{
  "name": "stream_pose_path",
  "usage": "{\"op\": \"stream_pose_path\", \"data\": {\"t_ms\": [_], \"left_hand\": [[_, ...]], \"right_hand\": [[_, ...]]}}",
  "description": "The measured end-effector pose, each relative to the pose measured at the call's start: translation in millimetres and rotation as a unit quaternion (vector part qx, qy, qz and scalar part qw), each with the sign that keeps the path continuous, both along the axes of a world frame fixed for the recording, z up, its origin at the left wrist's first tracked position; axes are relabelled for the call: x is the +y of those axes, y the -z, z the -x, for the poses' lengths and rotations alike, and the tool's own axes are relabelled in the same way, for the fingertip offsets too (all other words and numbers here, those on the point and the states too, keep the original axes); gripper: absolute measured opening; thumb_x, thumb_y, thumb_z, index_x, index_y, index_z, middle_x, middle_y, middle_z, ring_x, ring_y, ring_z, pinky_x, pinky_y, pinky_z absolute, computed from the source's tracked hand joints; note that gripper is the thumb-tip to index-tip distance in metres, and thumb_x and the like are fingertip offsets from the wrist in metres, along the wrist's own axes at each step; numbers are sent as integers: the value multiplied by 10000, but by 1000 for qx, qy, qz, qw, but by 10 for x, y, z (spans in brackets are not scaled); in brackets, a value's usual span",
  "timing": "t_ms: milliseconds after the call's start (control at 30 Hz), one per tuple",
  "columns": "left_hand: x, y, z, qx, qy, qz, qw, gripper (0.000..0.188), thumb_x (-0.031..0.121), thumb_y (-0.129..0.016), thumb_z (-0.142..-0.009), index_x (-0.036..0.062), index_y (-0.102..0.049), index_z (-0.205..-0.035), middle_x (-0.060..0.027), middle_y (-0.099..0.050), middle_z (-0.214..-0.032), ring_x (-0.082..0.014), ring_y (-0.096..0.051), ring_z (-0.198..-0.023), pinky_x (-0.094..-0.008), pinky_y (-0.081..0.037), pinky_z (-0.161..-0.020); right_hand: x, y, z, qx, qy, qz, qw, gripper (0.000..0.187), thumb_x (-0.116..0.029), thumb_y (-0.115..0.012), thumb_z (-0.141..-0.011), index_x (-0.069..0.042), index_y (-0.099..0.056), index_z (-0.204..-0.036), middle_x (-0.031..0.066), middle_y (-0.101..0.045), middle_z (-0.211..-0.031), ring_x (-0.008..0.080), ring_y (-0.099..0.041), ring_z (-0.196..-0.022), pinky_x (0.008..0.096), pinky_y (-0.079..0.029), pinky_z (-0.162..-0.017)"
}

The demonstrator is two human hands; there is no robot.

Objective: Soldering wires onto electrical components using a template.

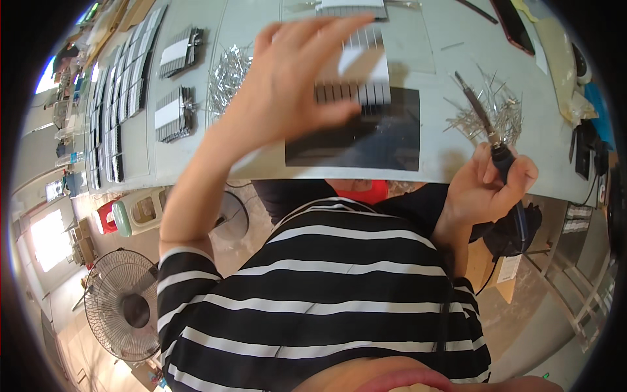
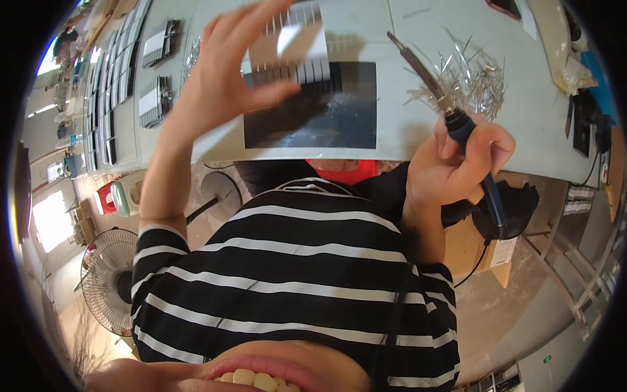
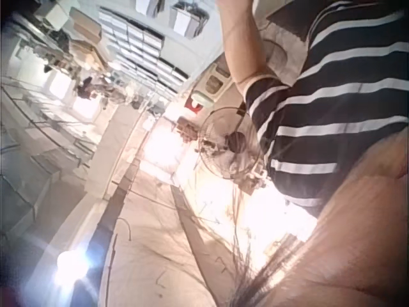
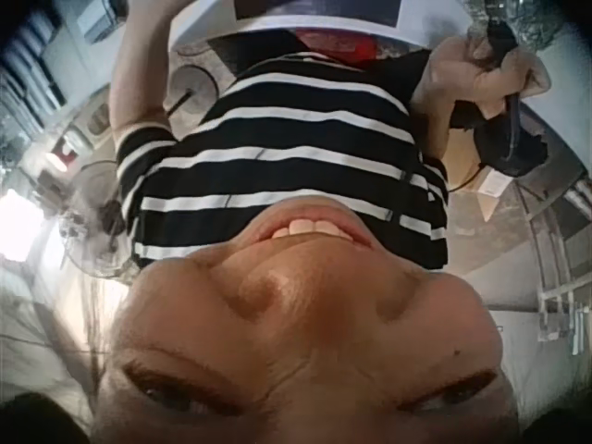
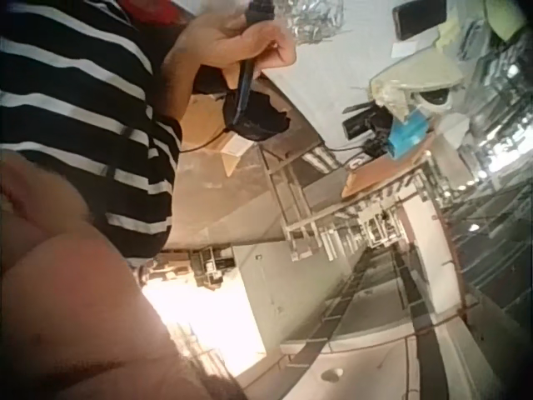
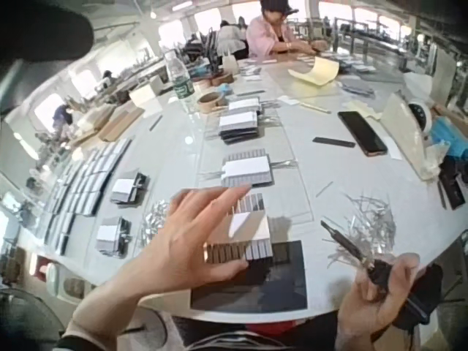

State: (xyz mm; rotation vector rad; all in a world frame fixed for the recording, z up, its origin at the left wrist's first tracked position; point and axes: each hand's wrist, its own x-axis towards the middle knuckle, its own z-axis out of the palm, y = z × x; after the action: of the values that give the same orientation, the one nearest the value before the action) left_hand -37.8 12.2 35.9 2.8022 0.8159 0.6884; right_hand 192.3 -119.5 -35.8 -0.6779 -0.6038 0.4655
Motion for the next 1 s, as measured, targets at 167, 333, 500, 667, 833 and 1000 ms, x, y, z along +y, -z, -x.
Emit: {"op": "stream_pose_path", "data": {"t_ms": [167, 333, 500, 667, 833, 1000], "left_hand": [[949, 79, -155, -12, 42, 51, 998, 961, 272, -829, -724, 128, -321, -1527, -173, -506, -1371, -348, -472, -1278, -497, -292, -1126], [1115, -8, -374, 75, -26, 134, 988, 950, 303, -827, -742, 126, -321, -1526, -169, -521, -1359, -346, -469, -1287, -497, -284, -1132], [1242, 281, -179, 5, 77, 58, 995, 974, 325, -843, -736, 126, -312, -1528, -170, -541, -1338, -341, -478, -1283, -506, -285, -1126], [1229, 2, -382, 86, -21, 129, 988, 956, 325, -844, -739, 145, -324, -1521, -171, -532, -1371, -348, -479, -1291, -508, -332, -1090], [1256, 82, -216, 96, -1, 76, 992, 1055, 392, -880, -682, 157, -297, -1529, -177, -470, -1438, -369, -432, -1332, -562, -297, -1104], [1284, 113, -255, 118, -2, 84, 989, 1093, 428, -886, -650, 132, -303, -1526, -166, -541, -1375, -374, -432, -1327, -552, -287, -1095]], "right_hand": [[29, 58, 90, -17, 50, 45, 998, 113, -118, -525, -931, -48, -455, -877, 20, -403, -593, 81, -348, -496, 234, -307, -499], [42, 112, 67, -52, 66, 31, 996, 137, -81, -573, -907, -15, -469, -846, 15, -402, -591, 62, -321, -465, 204, -281, -485], [63, 106, 106, -18, 66, 75, 995, 148, -87, -579, -901, -9, -473, -834, 17, -407, -603, 59, -304, -474, 225, -331, -534], [38, -2, 64, -10, 44, 68, 997, 145, -143, -540, -942, -41, -453, -886, 17, -376, -578, 89, -324, -525, 262, -336, -564], [62, 112, 16, -52, 37, 44, 997, 148, -126, -556, -936, -39, -448, -883, 33, -418, -600, 89, -328, -524, 236, -291, -529], [52, 91, 67, -27, 48, 57, 997, 124, -111, -558, -929, -32, -472, -885, 51, -461, -625, 73, -316, -500, 218, -298, -525]]}}
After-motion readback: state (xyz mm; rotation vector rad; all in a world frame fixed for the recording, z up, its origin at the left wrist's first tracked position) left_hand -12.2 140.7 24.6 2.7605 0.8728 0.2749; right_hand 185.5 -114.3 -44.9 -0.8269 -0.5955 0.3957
